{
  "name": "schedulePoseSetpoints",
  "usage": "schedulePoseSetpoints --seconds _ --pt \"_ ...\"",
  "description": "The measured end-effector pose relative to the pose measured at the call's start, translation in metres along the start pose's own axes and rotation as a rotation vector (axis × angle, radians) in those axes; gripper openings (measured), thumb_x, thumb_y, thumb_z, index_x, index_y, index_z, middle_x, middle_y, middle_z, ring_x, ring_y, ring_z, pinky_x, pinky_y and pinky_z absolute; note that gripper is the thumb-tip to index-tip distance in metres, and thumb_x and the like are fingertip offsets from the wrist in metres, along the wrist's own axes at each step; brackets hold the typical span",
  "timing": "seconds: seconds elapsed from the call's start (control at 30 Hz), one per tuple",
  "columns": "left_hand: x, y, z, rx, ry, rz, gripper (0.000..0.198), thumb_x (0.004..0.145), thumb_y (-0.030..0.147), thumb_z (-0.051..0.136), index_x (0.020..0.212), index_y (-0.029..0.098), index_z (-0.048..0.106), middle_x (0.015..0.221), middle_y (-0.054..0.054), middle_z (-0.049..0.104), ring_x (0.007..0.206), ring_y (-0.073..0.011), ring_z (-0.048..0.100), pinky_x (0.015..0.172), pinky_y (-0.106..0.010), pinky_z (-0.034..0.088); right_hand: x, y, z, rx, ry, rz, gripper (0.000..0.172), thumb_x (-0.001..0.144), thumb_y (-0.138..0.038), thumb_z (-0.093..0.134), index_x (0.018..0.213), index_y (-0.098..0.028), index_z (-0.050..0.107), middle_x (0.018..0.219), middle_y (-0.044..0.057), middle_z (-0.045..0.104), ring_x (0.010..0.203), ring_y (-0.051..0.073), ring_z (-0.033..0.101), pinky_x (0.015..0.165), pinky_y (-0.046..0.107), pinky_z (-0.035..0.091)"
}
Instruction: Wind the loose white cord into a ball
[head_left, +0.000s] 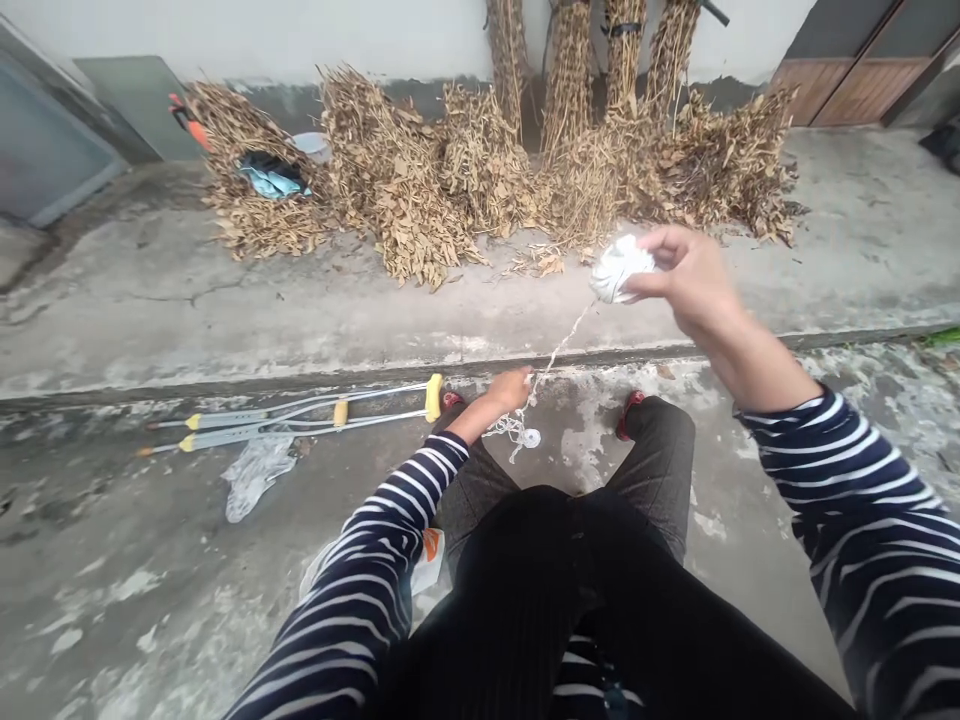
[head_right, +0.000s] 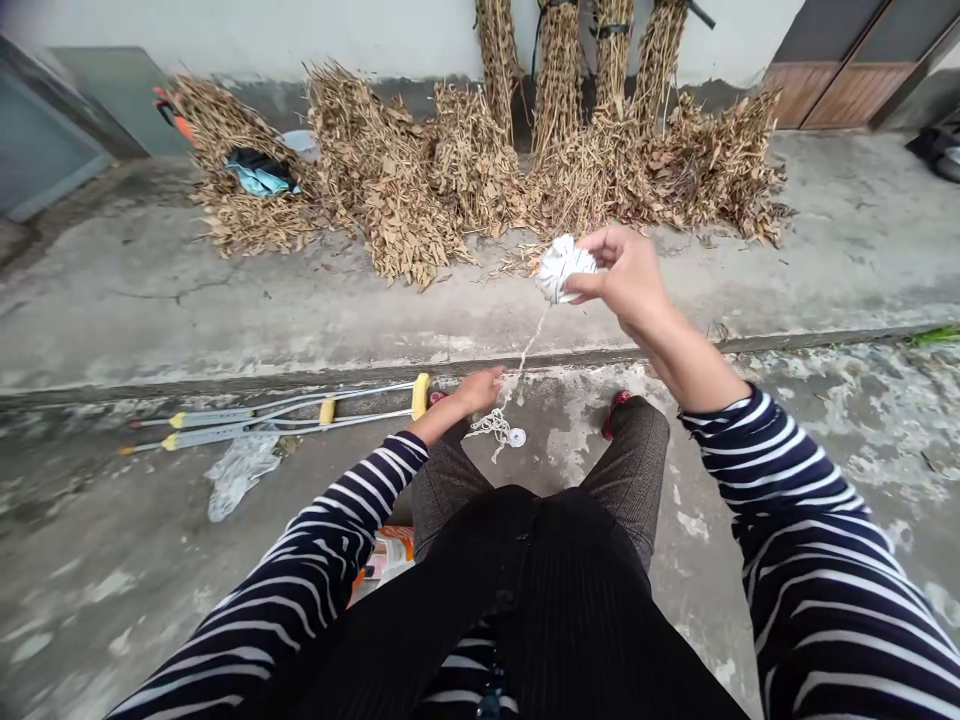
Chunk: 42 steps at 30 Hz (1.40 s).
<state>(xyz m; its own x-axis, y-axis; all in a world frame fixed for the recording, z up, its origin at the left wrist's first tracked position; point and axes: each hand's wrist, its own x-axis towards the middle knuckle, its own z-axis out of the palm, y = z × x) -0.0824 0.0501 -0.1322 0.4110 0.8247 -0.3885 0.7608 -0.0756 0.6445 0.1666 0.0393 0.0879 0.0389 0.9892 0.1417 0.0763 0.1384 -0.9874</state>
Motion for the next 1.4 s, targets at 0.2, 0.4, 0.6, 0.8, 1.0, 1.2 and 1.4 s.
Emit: schedulePoseSetpoints --seconds 0.2,0.4,0.6,0.8,1.0,1.2,1.4 --pt "0.01 0.061 -0.001 -0.654 0.397 0.402 0.068 0.084 0.029 0.076 0.148 0.023 0.055 0.151 -0.011 0.061 0.137 -0.0259 0.058 0.112 -0.035 0.046 -0.006 0.059 0.036 0.009 0.082 0.164 0.058 0.042 -0.018 0.086 0.09 -0.014 0.055 0.096 0.006 0.065 0.084 0.016 0.063 0.053 0.025 0.058" --pt "-0.002 0.077 0.036 -0.783 0.29 0.263 0.025 0.093 0.035 0.061 0.08 0.015 0.069 0.072 -0.003 0.072 0.063 -0.0122 0.057 0.067 -0.024 0.045 -0.024 0.089 0.043 0.021 0.125 0.262 0.065 0.038 -0.03 0.085 0.093 -0.014 0.056 0.095 0.007 0.064 0.088 0.019 0.061 0.059 0.026 0.055" --pt "-0.059 0.048 0.04 -0.51 0.069 0.225 0.024 0.088 0.029 0.056 0.071 0.016 0.068 0.072 0.0 0.073 0.058 -0.0091 0.052 0.063 -0.022 0.04 -0.038 0.128 0.032 -0.389 0.258 0.102 0.052 0.051 -0.035 0.079 0.096 -0.013 0.066 0.097 0.007 0.067 0.092 0.02 0.062 0.087 0.036 0.054" --pt "-0.077 0.058 -0.013 -0.738 -0.169 0.28 0.026 0.087 0.027 0.056 0.068 0.016 0.07 0.072 -0.006 0.074 0.08 -0.0179 0.072 0.09 -0.031 0.051 -0.057 0.169 0.041 -0.531 0.174 0.054 0.044 0.065 -0.032 0.074 0.104 -0.014 0.067 0.108 0.009 0.069 0.093 0.02 0.062 0.092 0.034 0.05" --pt "-0.059 0.06 -0.023 -1.126 -0.258 0.134 0.023 0.091 0.023 0.053 0.071 0.015 0.062 0.064 -0.007 0.069 0.077 -0.02 0.073 0.087 -0.034 0.052 -0.064 0.18 0.044 -0.486 0.112 -0.076 0.037 0.071 -0.026 0.069 0.106 -0.016 0.063 0.123 0.009 0.066 0.113 0.022 0.06 0.094 0.033 0.052" --pt "-0.051 0.063 -0.013 -1.249 -0.205 0.055 0.026 0.095 0.018 0.047 0.074 0.013 0.062 0.062 -0.005 0.067 0.067 -0.0157 0.07 0.079 -0.03 0.052 -0.084 0.175 0.044 -0.519 -0.109 -0.142 0.036 0.078 -0.028 0.066 0.113 -0.02 0.064 0.129 0.009 0.064 0.122 0.025 0.056 0.092 0.036 0.052" --pt "-0.049 0.067 -0.011 -1.267 -0.195 -0.007 0.021 0.095 0.016 0.053 0.081 0.009 0.066 0.063 -0.005 0.069 0.062 -0.0142 0.069 0.077 -0.029 0.054 -0.096 0.175 0.048 -0.512 -0.155 -0.131 0.034 0.075 -0.029 0.066 0.107 -0.019 0.065 0.117 0.007 0.067 0.11 0.024 0.059 0.097 0.038 0.05"
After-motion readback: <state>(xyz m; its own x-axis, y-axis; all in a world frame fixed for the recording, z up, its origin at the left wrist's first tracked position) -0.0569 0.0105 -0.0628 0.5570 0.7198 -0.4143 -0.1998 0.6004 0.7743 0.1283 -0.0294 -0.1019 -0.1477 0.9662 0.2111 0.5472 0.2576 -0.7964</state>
